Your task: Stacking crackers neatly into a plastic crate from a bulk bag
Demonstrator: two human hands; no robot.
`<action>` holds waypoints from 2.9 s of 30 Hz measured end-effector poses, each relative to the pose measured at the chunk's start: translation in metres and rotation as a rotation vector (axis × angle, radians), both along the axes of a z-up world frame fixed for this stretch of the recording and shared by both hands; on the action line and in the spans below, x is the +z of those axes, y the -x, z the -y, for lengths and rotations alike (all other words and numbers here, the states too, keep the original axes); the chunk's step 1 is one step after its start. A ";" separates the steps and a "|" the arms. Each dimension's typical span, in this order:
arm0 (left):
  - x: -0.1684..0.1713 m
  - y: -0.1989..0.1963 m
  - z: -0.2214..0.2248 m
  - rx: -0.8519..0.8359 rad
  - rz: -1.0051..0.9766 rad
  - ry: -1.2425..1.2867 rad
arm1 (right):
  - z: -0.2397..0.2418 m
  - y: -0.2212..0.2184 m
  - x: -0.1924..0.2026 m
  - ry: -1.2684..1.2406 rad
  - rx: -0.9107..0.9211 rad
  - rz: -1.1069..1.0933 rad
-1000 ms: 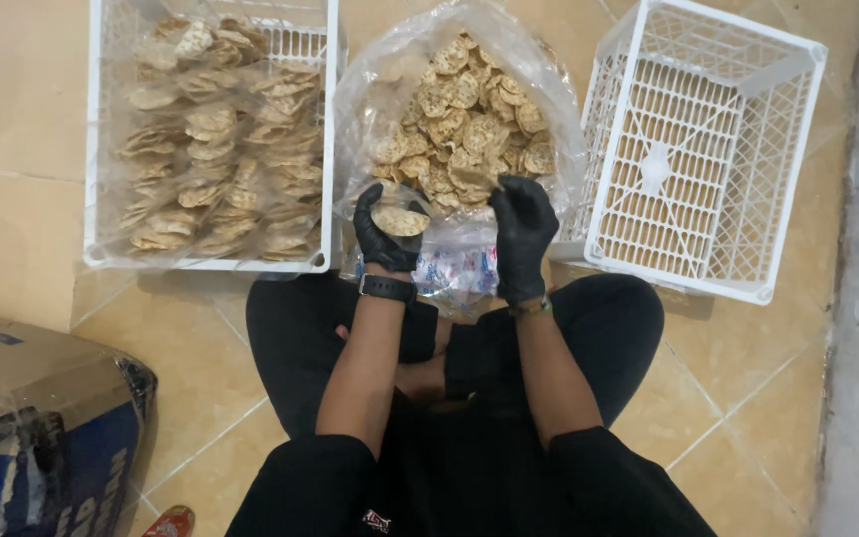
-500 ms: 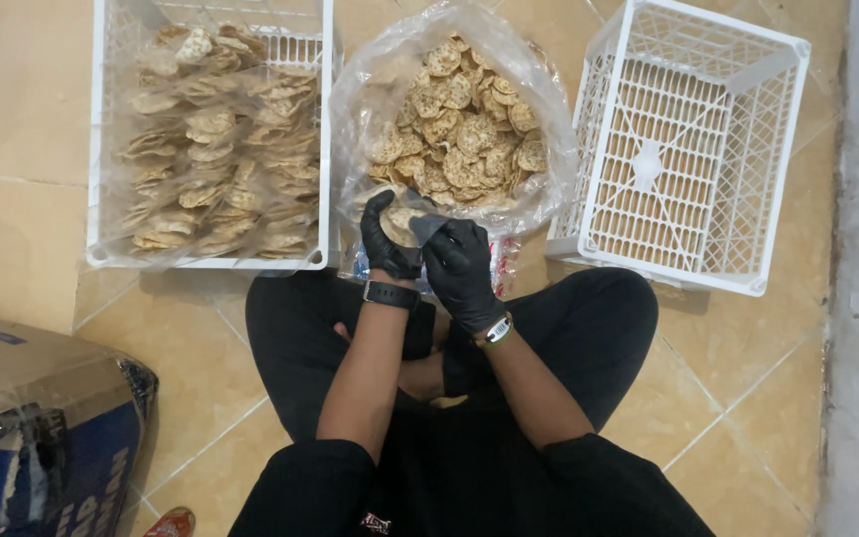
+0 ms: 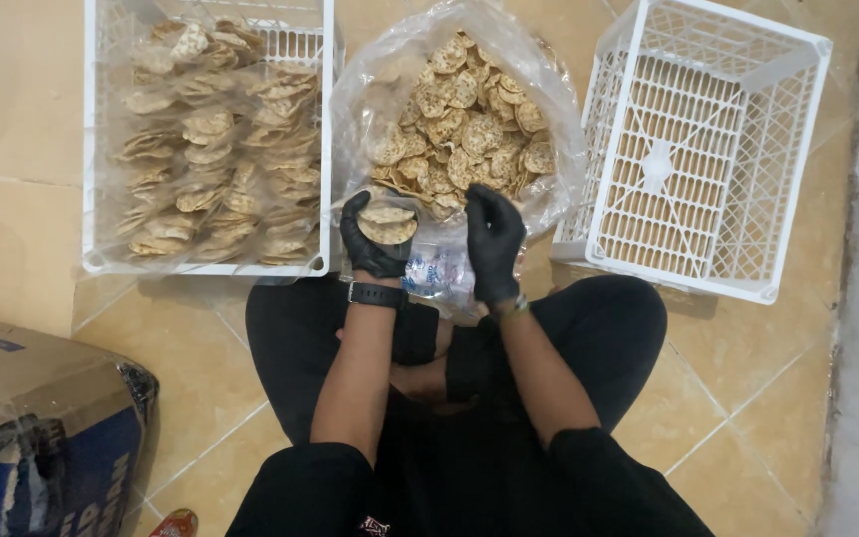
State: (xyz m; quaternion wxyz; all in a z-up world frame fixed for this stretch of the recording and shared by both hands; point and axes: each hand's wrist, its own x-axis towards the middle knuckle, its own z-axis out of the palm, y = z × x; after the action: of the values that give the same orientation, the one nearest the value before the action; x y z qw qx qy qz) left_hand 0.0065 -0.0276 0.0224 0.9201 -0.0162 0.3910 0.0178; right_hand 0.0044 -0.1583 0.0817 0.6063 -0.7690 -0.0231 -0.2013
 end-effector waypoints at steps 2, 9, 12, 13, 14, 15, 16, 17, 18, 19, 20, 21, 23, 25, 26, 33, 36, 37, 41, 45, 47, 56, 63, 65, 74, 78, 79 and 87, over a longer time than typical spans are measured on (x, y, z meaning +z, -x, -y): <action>0.001 -0.001 -0.002 -0.008 0.002 0.001 | -0.002 -0.031 -0.046 -0.308 0.018 -0.230; -0.014 -0.014 -0.033 0.038 0.006 -0.021 | -0.063 -0.144 -0.126 -0.016 0.238 -0.356; -0.047 -0.019 -0.037 0.064 -0.038 -0.017 | -0.091 -0.150 -0.115 0.218 0.314 -0.572; -0.046 -0.021 -0.037 0.057 -0.047 -0.019 | -0.096 -0.151 -0.120 0.273 0.272 -0.581; -0.045 -0.022 -0.036 0.050 -0.056 -0.022 | -0.100 -0.151 -0.125 0.327 0.231 -0.590; -0.040 -0.023 -0.036 0.051 -0.059 -0.019 | -0.096 -0.155 -0.151 0.329 0.231 -0.592; -0.034 -0.022 -0.034 0.062 -0.059 -0.028 | -0.092 -0.158 -0.175 0.354 0.182 -0.468; -0.028 -0.020 -0.034 0.075 -0.058 -0.039 | -0.089 -0.160 -0.199 0.376 0.137 -0.342; -0.028 -0.018 -0.035 0.079 -0.059 -0.039 | -0.082 -0.144 -0.178 0.377 0.141 -0.343; -0.028 -0.018 -0.034 0.067 -0.064 -0.028 | -0.072 -0.130 -0.156 0.138 0.099 -0.277; -0.027 -0.018 -0.033 0.055 -0.069 -0.018 | -0.062 -0.116 -0.134 -0.100 0.056 -0.208; -0.026 -0.020 -0.031 0.054 -0.067 -0.016 | -0.047 -0.100 -0.109 -0.097 0.055 -0.206; -0.022 -0.020 -0.026 0.094 -0.063 -0.033 | -0.018 -0.066 -0.060 -0.305 -0.022 -0.002; -0.026 -0.021 -0.023 0.115 -0.074 -0.042 | -0.004 -0.027 -0.007 -0.307 -0.060 0.054; -0.027 -0.023 -0.020 0.137 -0.084 -0.050 | 0.003 -0.008 0.020 -0.307 -0.096 0.111; -0.036 -0.023 0.001 0.132 -0.056 -0.033 | -0.004 0.035 0.063 0.085 0.094 0.401; -0.032 -0.023 0.013 0.223 -0.081 -0.122 | -0.007 0.036 0.062 0.233 0.053 0.375; -0.009 -0.019 0.014 0.164 -0.074 -0.114 | -0.006 0.035 0.060 0.272 0.065 0.357; 0.037 -0.007 0.020 0.148 -0.035 -0.132 | 0.000 0.039 0.072 0.365 0.052 0.385; -0.005 -0.016 0.012 0.111 -0.025 -0.114 | 0.001 0.037 0.076 0.491 0.126 0.463; 0.006 -0.012 0.018 0.071 0.020 -0.030 | -0.003 0.035 0.058 0.690 0.035 0.346; 0.023 0.004 0.010 0.028 0.086 0.047 | 0.008 0.039 0.022 0.065 0.066 -0.293; -0.008 0.001 -0.003 0.001 0.139 0.020 | 0.011 0.037 0.026 -0.251 0.121 -0.363; -0.044 -0.004 -0.006 0.060 0.163 0.010 | 0.008 0.033 0.038 -0.240 0.038 -0.280; -0.068 -0.006 -0.020 -0.032 0.118 -0.015 | -0.012 0.053 0.052 0.577 0.192 0.200; -0.083 -0.022 -0.019 0.082 0.131 0.041 | -0.012 0.034 0.040 0.628 0.087 0.291; -0.071 -0.023 -0.020 0.087 0.130 0.054 | -0.011 0.034 0.043 0.547 0.102 0.280; -0.066 -0.012 -0.019 0.066 0.121 0.055 | 0.027 -0.040 -0.061 -0.070 -0.097 -0.143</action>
State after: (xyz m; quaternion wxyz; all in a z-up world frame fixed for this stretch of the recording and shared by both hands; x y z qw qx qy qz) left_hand 0.0180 -0.0084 -0.0436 0.9401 -0.0553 0.3344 0.0362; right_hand 0.0440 -0.1858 0.0202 0.6227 -0.7598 0.0645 -0.1756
